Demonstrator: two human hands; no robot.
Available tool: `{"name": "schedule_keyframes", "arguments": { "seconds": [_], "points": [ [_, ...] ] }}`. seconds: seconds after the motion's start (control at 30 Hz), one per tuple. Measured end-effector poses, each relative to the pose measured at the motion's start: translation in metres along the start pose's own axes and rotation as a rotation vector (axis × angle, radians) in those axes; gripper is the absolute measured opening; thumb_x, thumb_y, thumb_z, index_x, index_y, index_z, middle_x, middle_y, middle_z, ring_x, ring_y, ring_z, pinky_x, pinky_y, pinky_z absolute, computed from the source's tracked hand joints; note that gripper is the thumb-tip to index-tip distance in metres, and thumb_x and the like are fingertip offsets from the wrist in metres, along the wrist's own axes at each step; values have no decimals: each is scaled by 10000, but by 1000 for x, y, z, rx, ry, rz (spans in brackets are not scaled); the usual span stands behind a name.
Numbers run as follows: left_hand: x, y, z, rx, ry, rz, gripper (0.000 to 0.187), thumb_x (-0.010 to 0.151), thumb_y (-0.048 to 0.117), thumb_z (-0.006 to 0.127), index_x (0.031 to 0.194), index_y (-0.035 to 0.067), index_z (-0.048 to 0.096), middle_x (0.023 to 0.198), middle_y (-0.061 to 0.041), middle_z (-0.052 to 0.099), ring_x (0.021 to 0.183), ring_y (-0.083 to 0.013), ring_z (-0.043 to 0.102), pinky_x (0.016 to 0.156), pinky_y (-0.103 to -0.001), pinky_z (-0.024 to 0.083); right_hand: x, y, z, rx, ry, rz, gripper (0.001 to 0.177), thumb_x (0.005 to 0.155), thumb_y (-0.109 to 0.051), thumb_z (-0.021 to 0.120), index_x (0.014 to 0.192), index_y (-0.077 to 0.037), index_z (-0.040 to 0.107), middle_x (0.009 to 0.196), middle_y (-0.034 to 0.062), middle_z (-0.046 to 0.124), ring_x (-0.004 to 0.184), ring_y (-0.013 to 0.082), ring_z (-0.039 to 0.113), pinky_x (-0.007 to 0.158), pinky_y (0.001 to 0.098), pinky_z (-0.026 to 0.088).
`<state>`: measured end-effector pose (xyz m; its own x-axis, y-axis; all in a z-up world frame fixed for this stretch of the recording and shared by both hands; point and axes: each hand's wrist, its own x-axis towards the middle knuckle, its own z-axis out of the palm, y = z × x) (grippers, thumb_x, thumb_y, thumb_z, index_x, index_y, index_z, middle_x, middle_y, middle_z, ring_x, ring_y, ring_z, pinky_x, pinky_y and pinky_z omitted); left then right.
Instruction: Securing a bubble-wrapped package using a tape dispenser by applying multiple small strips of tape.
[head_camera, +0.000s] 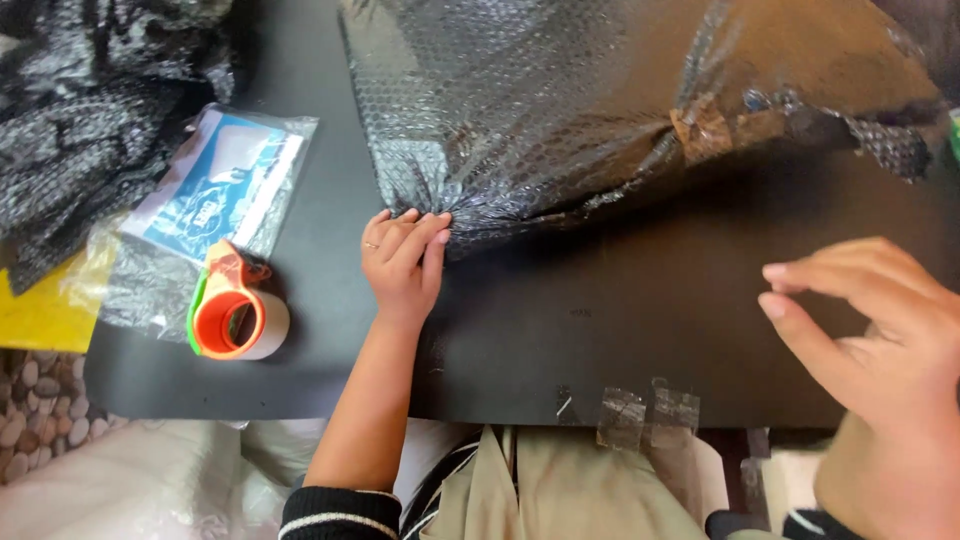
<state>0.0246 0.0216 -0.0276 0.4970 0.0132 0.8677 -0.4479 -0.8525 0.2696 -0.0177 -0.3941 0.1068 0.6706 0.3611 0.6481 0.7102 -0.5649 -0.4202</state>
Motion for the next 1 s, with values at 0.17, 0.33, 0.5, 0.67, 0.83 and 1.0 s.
{"name": "schedule_keyframes", "arguments": {
  "seconds": [0.17, 0.33, 0.5, 0.67, 0.83, 1.0],
  "points": [
    [4, 3, -8, -40, -52, -5, 71, 1015, 112, 714, 1058, 116, 769, 1010, -29, 770, 1004, -247, 695, 1076, -438, 430, -94, 7, -3, 155, 57, 717, 110, 1000, 66, 736, 1092, 6, 732, 1068, 113, 722, 909, 121, 623, 852, 220, 472],
    [1, 1, -8, -46, -66, -23, 44, 1024, 100, 731, 1037, 93, 772, 1018, -62, 778, 1022, -265, 708, 1073, -445, 450, -177, 9, 18, 127, 51, 1076, 133, 926, -56, 770, 1058, -73, 777, 1025, 29, 767, 924, 76, 660, 893, 217, 507],
    [-4, -2, -8, -63, -76, -43, 47, 1051, 112, 732, 1075, 100, 771, 1054, -83, 772, 1068, -272, 709, 1104, -460, 436, -190, -18, 34, 35, -113, 1281, 108, 861, -168, 783, 952, -148, 838, 988, -73, 811, 832, 67, 682, 882, 220, 501],
    [-12, -22, -4, -173, -26, -1, 92, 1013, 137, 821, 1079, 76, 839, 1017, -68, 748, 1067, -279, 682, 1121, -425, 392, -218, -6, 49, -25, -33, 719, 222, 753, -8, 854, 960, -75, 813, 845, 110, 780, 835, 291, 750, 787, 362, 606],
    [-12, -17, -4, -180, -12, -7, 101, 1017, 133, 814, 1089, 68, 843, 1014, -67, 741, 1070, -281, 682, 1121, -433, 386, -221, -1, 60, -270, -29, 240, 248, 732, -106, 902, 948, -133, 784, 885, 13, 723, 931, 212, 706, 895, 340, 570],
    [-10, -15, -5, -169, -16, -1, 101, 1016, 146, 818, 1080, 71, 840, 1010, -69, 742, 1066, -287, 684, 1123, -436, 387, -205, -2, 64, -180, 42, 147, 142, 783, -57, 865, 889, -112, 788, 899, 31, 743, 934, 235, 729, 877, 355, 589]
  ]
}}
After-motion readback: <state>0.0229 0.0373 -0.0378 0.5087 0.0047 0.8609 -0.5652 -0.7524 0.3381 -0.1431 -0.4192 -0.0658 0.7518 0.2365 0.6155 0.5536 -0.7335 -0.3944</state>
